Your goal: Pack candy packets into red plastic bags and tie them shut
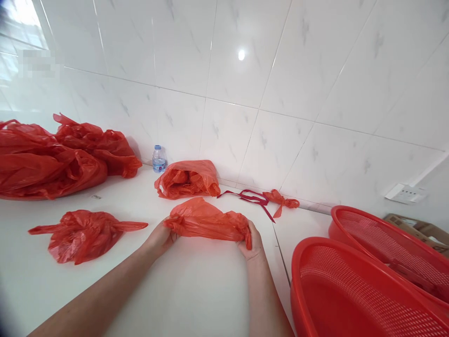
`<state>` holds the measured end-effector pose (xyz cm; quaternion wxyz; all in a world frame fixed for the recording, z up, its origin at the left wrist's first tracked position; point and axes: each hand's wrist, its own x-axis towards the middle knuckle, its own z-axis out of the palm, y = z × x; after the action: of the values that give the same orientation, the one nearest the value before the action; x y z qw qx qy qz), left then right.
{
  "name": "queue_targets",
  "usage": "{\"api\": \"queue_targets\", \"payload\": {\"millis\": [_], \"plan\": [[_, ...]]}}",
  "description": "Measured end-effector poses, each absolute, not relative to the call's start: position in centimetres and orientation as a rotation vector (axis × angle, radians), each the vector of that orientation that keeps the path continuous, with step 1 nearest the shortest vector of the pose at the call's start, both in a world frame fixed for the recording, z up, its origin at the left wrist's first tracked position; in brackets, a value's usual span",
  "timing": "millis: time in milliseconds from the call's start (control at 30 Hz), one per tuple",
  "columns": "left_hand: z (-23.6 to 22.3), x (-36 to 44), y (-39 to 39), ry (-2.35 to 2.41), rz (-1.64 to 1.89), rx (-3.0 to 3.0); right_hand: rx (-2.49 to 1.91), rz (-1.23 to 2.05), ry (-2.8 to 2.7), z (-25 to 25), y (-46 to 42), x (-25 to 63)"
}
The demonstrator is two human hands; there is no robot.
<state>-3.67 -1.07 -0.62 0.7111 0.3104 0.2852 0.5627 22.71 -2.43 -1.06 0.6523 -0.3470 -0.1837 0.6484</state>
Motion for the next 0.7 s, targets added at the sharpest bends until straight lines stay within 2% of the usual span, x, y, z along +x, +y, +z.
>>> {"api": "queue_targets", "payload": {"millis": [133,333,700], "plan": [[-1.0,-3.8,-0.7,0.635,1.262,0.585,-0.77,1.525,-0.319,-0.9,-2.6,22.9],[-0.1,-3.8,-0.7,0.608,1.36,0.347,-0.681,1.415,-0.203,-1.2,-2.5,23.7],[-0.6,-4.5,-0.2,0.647,1.432,0.341,-0.611,1.266,-0.416,-0.9,-3.0,24.3]]}}
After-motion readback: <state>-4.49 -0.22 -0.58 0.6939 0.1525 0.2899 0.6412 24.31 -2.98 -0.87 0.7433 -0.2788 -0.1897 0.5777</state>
